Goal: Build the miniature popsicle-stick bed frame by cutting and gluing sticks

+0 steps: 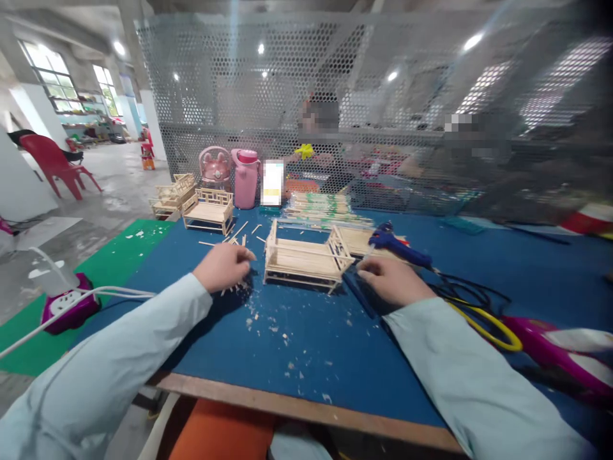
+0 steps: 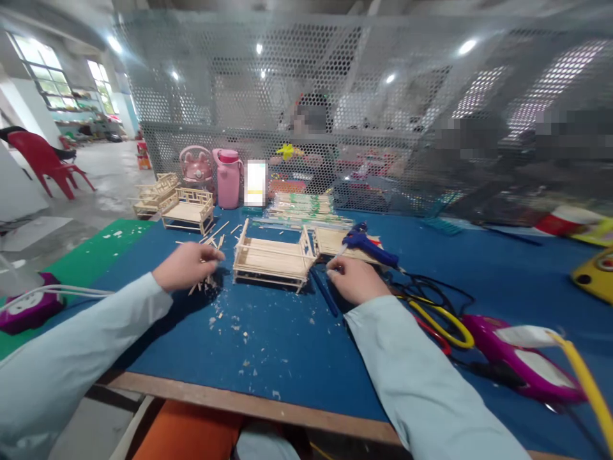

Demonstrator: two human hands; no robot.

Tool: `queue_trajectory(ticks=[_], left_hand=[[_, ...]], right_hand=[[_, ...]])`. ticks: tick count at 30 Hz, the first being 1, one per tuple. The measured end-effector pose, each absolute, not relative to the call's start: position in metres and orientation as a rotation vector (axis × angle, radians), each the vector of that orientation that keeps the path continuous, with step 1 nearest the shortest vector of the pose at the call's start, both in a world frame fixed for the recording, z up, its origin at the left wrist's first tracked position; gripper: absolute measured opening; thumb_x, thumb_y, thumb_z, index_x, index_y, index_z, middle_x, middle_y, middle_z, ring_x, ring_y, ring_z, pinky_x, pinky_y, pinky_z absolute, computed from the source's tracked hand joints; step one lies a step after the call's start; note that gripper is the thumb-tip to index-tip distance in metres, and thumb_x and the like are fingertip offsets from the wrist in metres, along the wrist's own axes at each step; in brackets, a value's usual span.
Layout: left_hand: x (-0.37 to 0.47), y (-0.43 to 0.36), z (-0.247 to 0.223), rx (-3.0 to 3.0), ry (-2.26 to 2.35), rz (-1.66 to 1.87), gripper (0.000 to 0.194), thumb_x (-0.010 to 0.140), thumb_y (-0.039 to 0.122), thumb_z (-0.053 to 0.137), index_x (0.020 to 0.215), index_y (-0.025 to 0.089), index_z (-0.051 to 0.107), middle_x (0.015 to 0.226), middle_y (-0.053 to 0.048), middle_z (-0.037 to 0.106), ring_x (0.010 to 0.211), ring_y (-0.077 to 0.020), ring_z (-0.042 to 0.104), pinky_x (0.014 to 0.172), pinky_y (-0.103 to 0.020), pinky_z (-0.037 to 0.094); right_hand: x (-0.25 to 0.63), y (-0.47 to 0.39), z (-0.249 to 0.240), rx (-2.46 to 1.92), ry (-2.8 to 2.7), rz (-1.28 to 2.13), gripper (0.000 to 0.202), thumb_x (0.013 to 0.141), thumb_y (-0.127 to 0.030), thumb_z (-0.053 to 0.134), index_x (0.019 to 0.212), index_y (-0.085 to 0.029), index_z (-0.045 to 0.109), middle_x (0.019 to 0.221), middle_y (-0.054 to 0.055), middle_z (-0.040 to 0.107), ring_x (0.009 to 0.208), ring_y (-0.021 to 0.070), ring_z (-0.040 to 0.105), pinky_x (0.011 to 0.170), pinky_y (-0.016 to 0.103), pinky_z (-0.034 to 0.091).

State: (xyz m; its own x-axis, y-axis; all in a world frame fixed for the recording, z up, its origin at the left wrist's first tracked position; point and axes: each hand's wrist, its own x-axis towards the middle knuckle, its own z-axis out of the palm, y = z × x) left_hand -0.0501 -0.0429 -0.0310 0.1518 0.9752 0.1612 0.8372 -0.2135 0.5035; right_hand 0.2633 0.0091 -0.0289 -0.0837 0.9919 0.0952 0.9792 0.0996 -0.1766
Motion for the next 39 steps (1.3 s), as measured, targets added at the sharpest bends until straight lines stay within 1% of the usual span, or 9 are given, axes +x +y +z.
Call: queue_trajectory(ticks=[3, 10, 14, 18, 23, 26, 31, 34, 39], left_hand=[[-0.083, -0.029, -0.022, 2.183, 1.984, 0.595, 0.035, 0.073, 0.017, 0.05, 0.103, 0.016, 0.069, 0.094, -0.007, 0.071, 0.083, -0.0183, 0.063, 0.075, -0.025, 0.044], [-0.105, -0.016, -0.039, 2.21, 2.019, 0.216, 0.009, 0.066, 0.025, 0.062, 0.066, 0.021, 0.071, 0.072, -0.005, 0.07, 0.071, -0.0192, 0.062, 0.061, -0.024, 0.039], [-0.102, -0.018, -0.042, 2.233, 2.041, 0.218, 0.014, 0.07, 0.023, 0.057, 0.061, 0.02, 0.067, 0.071, -0.008, 0.069, 0.071, -0.0221, 0.062, 0.06, -0.026, 0.038], [-0.105, -0.016, -0.039, 2.193, 2.16, 0.316, 0.019, 0.078, 0.023, 0.047, 0.078, 0.017, 0.065, 0.081, -0.012, 0.069, 0.077, -0.0244, 0.063, 0.063, -0.027, 0.04], [-0.101, -0.02, -0.038, 2.182, 2.178, 0.578, 0.037, 0.076, 0.024, 0.052, 0.112, 0.015, 0.055, 0.086, -0.009, 0.07, 0.082, -0.0238, 0.063, 0.068, -0.027, 0.041], [-0.094, -0.024, -0.037, 2.201, 2.139, 0.647, 0.029, 0.075, 0.026, 0.055, 0.102, 0.015, 0.06, 0.084, -0.009, 0.069, 0.079, -0.0237, 0.063, 0.066, -0.027, 0.04], [-0.078, -0.027, -0.032, 1.856, 1.862, 0.997, 0.011, 0.077, 0.023, 0.052, 0.076, 0.015, 0.06, 0.067, -0.002, 0.064, 0.065, -0.0158, 0.059, 0.064, -0.025, 0.041], [-0.065, -0.027, -0.032, 1.435, 1.512, 1.188, 0.006, 0.074, 0.018, 0.054, 0.079, 0.015, 0.055, 0.071, 0.0, 0.063, 0.059, -0.01, 0.054, 0.057, -0.022, 0.041], [-0.049, -0.032, -0.03, 1.121, 1.204, 1.196, 0.02, 0.069, 0.006, 0.054, 0.087, 0.014, 0.052, 0.08, -0.001, 0.064, 0.048, -0.0023, 0.045, 0.048, -0.016, 0.035]], right_hand=[[0.263, 0.008, -0.027, -1.94, -1.994, 0.098, 0.023, 0.078, -0.026, 0.051, 0.094, -0.016, 0.065, 0.072, 0.006, 0.067, 0.068, 0.0211, 0.061, 0.066, 0.03, 0.046], [0.261, 0.006, -0.026, -1.793, -1.698, 0.152, 0.021, 0.072, -0.027, 0.056, 0.087, -0.016, 0.066, 0.063, 0.004, 0.061, 0.062, 0.0196, 0.057, 0.065, 0.03, 0.045], [0.274, 0.009, -0.024, -1.77, -1.55, 0.085, 0.041, 0.077, -0.027, 0.046, 0.114, -0.012, 0.056, 0.072, 0.005, 0.064, 0.061, 0.0164, 0.057, 0.065, 0.029, 0.047], [0.284, 0.01, -0.022, -1.66, -1.425, 0.149, 0.059, 0.081, -0.032, 0.04, 0.136, -0.013, 0.032, 0.074, 0.004, 0.065, 0.049, 0.0133, 0.053, 0.055, 0.026, 0.047], [0.283, 0.005, -0.021, -1.565, -1.382, 0.168, 0.07, 0.078, -0.039, 0.048, 0.139, -0.011, 0.027, 0.069, 0.003, 0.064, 0.052, 0.0149, 0.053, 0.06, 0.028, 0.049], [0.283, 0.004, -0.022, -1.581, -1.373, 0.126, 0.076, 0.078, -0.039, 0.049, 0.142, -0.009, 0.02, 0.068, 0.002, 0.063, 0.055, 0.0162, 0.053, 0.065, 0.03, 0.049], [0.282, 0.008, -0.025, -1.662, -1.524, 0.152, 0.06, 0.077, -0.036, 0.049, 0.131, -0.01, 0.041, 0.059, 0.0, 0.058, 0.059, 0.0172, 0.054, 0.073, 0.032, 0.047], [0.276, 0.007, -0.024, -1.664, -1.499, 0.133, 0.07, 0.077, -0.037, 0.05, 0.137, -0.006, 0.031, 0.064, 0.002, 0.061, 0.069, 0.0208, 0.058, 0.079, 0.035, 0.046], [0.273, 0.004, -0.022, -1.646, -1.369, 0.108, 0.073, 0.076, -0.035, 0.05, 0.139, -0.007, 0.026, 0.078, 0.009, 0.066, 0.077, 0.025, 0.061, 0.08, 0.037, 0.047]])
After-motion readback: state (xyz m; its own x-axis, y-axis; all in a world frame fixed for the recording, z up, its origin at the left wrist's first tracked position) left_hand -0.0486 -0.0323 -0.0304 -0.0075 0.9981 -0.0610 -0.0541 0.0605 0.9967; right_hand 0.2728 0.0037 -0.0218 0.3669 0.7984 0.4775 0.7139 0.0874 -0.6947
